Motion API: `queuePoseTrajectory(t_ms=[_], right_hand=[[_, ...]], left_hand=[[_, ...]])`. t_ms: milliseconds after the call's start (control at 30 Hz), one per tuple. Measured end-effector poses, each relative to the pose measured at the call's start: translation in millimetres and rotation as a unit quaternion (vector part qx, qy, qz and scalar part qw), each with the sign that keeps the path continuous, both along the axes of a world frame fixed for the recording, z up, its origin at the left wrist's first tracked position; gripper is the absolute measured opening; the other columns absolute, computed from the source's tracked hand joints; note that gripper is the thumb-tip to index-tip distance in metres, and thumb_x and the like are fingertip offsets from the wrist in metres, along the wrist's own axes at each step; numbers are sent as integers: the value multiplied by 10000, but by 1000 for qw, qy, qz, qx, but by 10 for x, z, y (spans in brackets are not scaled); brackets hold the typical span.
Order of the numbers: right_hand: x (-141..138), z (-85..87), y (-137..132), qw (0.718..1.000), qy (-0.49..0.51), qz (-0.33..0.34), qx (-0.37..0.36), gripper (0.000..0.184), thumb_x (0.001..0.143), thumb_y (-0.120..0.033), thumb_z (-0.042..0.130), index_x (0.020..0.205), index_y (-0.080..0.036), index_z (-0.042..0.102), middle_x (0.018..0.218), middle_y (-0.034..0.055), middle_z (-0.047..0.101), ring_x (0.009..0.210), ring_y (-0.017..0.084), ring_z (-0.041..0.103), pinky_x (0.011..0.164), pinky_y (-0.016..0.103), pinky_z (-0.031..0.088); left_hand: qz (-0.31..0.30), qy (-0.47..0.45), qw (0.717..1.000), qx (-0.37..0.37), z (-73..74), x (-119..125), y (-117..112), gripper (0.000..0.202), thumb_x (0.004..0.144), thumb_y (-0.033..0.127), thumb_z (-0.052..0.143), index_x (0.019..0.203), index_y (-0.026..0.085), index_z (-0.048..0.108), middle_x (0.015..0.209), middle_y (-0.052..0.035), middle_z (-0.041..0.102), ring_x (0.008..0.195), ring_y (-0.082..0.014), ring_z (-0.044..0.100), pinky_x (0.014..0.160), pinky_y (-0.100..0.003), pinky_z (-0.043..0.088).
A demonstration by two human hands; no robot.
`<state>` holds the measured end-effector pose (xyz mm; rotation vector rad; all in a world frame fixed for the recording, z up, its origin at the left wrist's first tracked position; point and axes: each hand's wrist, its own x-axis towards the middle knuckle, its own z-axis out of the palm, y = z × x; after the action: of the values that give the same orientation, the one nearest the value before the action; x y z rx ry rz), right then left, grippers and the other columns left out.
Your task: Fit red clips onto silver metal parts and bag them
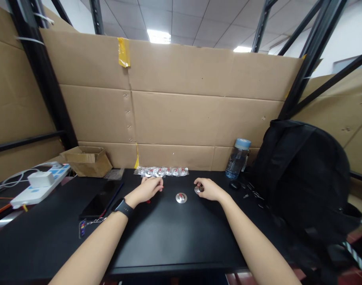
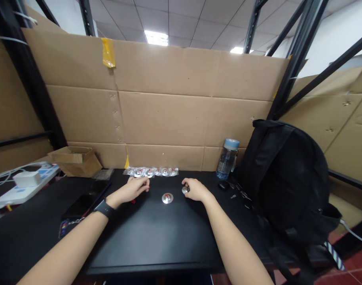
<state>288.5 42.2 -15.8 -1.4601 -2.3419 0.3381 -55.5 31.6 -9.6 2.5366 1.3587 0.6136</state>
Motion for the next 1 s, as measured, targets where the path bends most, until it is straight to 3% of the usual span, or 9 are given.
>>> queuePoseTrajectory(t_ms=[167, 300, 433, 567, 767, 1000], right_hand=[[-40, 48, -8, 997, 73, -12, 37, 527, 624, -163, 727, 1142, -222, 650, 972, 27, 696, 744, 154, 638, 711, 266, 485], [-174, 103, -55, 975, 214, 10, 53, 526, 639, -167, 709, 1152, -224, 609, 1024, 38, 684, 802, 155, 638, 694, 263, 511], [-424, 154, -200, 934, 345, 73, 56, 627, 681, -196, 724, 1270, -239, 514, 1072, 58, 665, 878, 165, 648, 688, 261, 537], [-662, 178, -371, 909, 397, 114, 63, 650, 686, -176, 737, 1286, -259, 500, 1109, 64, 650, 940, 181, 656, 717, 276, 563], [-825, 173, -499, 905, 400, 123, 76, 628, 687, -161, 749, 1260, -267, 513, 1096, 61, 659, 961, 199, 674, 724, 291, 586], [-867, 143, -511, 910, 392, 117, 73, 550, 711, -188, 759, 1215, -265, 551, 1095, 64, 673, 967, 209, 681, 742, 324, 603]], left_hand=[[-30, -119, 992, 22, 81, 139, -79, 161, 953, 342, 520, 886, 217, 595, 843, -9, 704, 803, -174, 633, 787, -276, 432], [-21, -195, 981, 15, 89, 264, -140, 180, 937, 366, 560, 900, 207, 635, 921, -20, 707, 817, -175, 635, 728, -267, 458], [-4, -264, 964, 31, 66, 405, -183, 179, 910, 368, 609, 873, 197, 646, 906, -33, 711, 844, -189, 646, 799, -305, 497], [-18, -325, 945, 40, 67, 511, -236, 159, 873, 353, 672, 896, 201, 633, 932, -37, 711, 908, -198, 670, 895, -333, 504], [-22, -269, 961, 60, 123, 579, -344, 140, 884, 293, 664, 1012, 243, 634, 959, -45, 730, 982, -241, 679, 940, -403, 473], [10, -212, 973, 85, 132, 601, -413, 256, 888, 192, 618, 1126, 276, 579, 1063, -29, 738, 1094, -253, 646, 1032, -478, 339]])
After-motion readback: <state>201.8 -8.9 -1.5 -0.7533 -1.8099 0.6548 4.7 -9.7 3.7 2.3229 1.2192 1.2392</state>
